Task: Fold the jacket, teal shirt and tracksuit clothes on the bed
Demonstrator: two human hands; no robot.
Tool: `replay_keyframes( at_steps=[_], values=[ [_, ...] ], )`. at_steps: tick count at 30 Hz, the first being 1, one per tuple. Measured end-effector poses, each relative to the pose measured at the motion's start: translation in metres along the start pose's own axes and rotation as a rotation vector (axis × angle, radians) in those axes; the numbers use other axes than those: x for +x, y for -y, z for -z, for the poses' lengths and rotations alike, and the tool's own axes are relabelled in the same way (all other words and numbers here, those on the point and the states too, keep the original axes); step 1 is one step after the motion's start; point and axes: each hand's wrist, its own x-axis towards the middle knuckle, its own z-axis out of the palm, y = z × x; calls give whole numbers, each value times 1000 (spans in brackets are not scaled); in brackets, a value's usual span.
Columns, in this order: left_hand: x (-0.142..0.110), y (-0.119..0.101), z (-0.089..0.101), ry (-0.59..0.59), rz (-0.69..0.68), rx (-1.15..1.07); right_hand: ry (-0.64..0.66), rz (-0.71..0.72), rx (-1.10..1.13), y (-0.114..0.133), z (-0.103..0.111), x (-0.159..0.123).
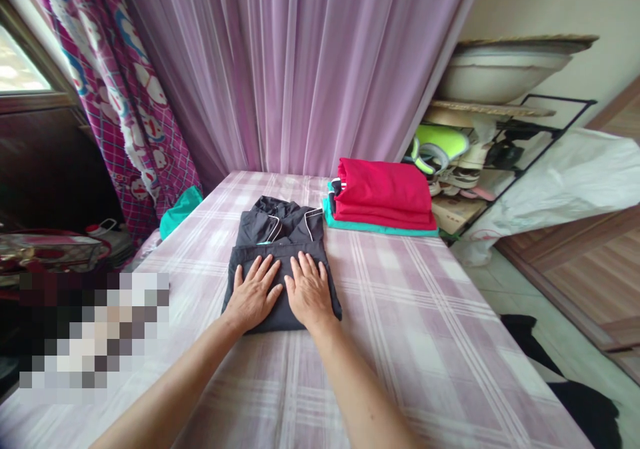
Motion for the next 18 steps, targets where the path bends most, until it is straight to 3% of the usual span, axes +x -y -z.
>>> replay_keyframes(
  at_steps=[6,11,15,18],
  values=[
    [0,5,2,-6,-18,3,53,30,-21,-8,0,-6],
    [2,28,3,-56,-41,29,84,104,-14,-14,8,-13],
    [2,46,4,-40,4,33,89,190,-6,-35,10,-27],
    [2,41,12,-9,35,58,93,232,-5,-57,10,-41]
  ],
)
